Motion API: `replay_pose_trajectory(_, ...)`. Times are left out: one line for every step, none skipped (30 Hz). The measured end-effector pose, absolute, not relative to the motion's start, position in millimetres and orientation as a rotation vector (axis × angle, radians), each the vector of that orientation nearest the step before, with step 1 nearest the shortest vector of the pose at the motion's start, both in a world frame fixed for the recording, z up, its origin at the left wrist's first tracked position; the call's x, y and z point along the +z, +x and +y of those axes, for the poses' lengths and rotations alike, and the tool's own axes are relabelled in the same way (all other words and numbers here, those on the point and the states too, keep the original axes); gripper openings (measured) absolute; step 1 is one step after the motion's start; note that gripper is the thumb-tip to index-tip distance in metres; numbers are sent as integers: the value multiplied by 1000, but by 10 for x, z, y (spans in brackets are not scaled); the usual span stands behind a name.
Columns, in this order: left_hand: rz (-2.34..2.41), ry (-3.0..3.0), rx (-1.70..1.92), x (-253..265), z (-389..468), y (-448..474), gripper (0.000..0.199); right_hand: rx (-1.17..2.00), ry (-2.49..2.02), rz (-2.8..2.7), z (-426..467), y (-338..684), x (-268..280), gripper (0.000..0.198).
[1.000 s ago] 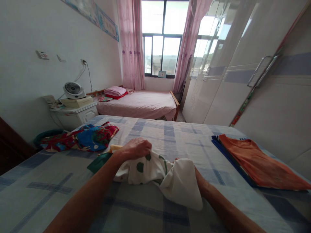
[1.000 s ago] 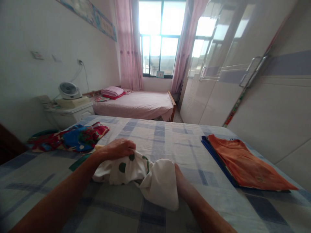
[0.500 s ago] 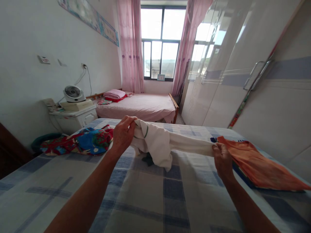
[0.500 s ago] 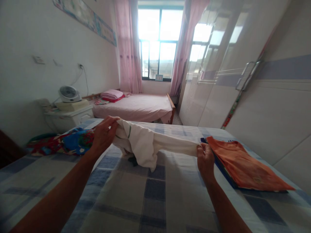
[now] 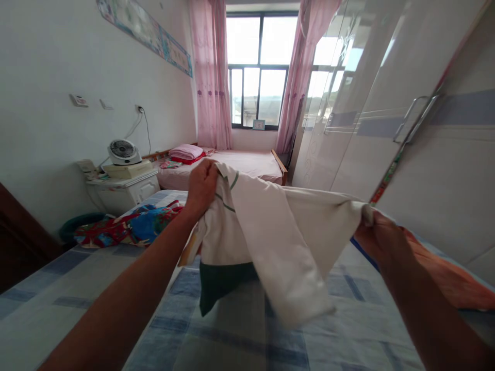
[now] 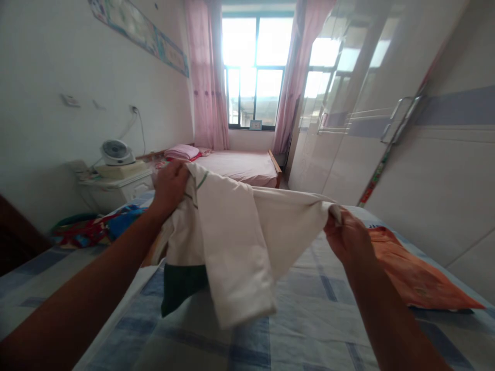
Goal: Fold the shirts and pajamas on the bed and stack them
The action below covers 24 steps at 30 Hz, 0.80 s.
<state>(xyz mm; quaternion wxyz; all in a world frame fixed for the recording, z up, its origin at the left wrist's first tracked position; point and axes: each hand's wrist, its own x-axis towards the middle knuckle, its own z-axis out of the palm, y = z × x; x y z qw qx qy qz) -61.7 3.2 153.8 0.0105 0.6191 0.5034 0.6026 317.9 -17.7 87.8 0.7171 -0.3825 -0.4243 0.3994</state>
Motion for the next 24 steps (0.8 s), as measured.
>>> replay_pose_trajectory(1674, 1962, 1714, 1437, 157, -627, 20, 917, -852, -880, -129, 3149, 801, 7)
replay_pose_trajectory(1762, 1985, 1557, 1321, 236, -634, 24, 954, -891, -804, -98, 3128, 699, 7)
replay_pose_trajectory(1814, 2021, 1430, 1196, 255, -635, 28, 996, -954, -743, -86, 3118, 578, 9)
replay_pose_trajectory(1819, 2084, 1312, 1069, 210, -629, 31, 1033, -1029, -691, -89, 3124, 445, 12)
replay_pose_trajectory(1772, 2170, 1197, 945, 104, -615, 31, 1061, -1110, -658, -106, 3144, 306, 15)
replay_pose_trajectory(1670, 2272, 1059, 825, -50, -593, 29, 1078, -1181, -659, -130, 3176, 172, 17)
replay_pose_trajectory(1522, 2364, 875, 711, -236, -563, 28, 1089, -1235, -681, -158, 3213, 49, 19)
replay_pose_trajectory(1390, 2402, 718, 603, -432, -528, 29, 1089, -1268, -712, -184, 3251, -53, 21)
replay_pose_trajectory(1278, 2456, 608, 503, -618, -488, 35, 1084, -1285, -744, -207, 3284, -129, 22)
replay_pose_trajectory(1183, 2533, 492, 412, -777, -449, 45, 1082, -1288, -772, -223, 3310, -175, 23)
replay_pose_trajectory(1154, 2600, 394, 334, -897, -414, 47, 1086, -1283, -790, -233, 3325, -189, 24)
replay_pose_trajectory(1164, 2664, 309, 272, -974, -387, 42, 1093, -1276, -795, -239, 3333, -172, 25)
replay_pose_trajectory(1204, 2712, 242, 232, -1009, -373, 31, 1100, -1269, -787, -242, 3336, -128, 27)
replay_pose_trajectory(1261, 2736, 220, 218, -1009, -376, 20, 1101, -1256, -772, -247, 3338, -62, 29)
replay_pose_trajectory(1316, 2737, 256, 235, -987, -398, 18, 1091, -1237, -754, -255, 3345, 22, 31)
replay_pose_trajectory(1364, 2712, 362, 282, -952, -439, 20, 1065, -1207, -737, -268, 3360, 115, 33)
replay_pose_trajectory(1405, 2658, 527, 357, -917, -497, 20, 1028, -1166, -728, -288, 3384, 213, 33)
replay_pose_trajectory(1441, 2573, 726, 454, -889, -567, 19, 980, -1123, -724, -316, 3419, 307, 33)
replay_pose_trajectory(1482, 2460, 927, 561, -872, -643, 17, 933, -1087, -727, -350, 3461, 392, 30)
replay_pose_trajectory(1517, 2334, 1101, 667, -868, -720, 15, 892, -1066, -733, -391, 3507, 463, 27)
replay_pose_trajectory(1543, 2213, 1226, 760, -876, -790, 15, 863, -1068, -740, -437, 3550, 515, 24)
replay_pose_trajectory(1562, 2111, 1299, 829, -891, -848, 15, 844, -1098, -754, -487, 3586, 548, 21)
replay_pose_trajectory(1574, 2040, 1320, 865, -910, -892, 15, 839, -1152, -777, -541, 3611, 560, 19)
replay_pose_trajectory(1582, 1993, 1307, 865, -928, -920, 16, 848, -1218, -809, -597, 3622, 553, 18)
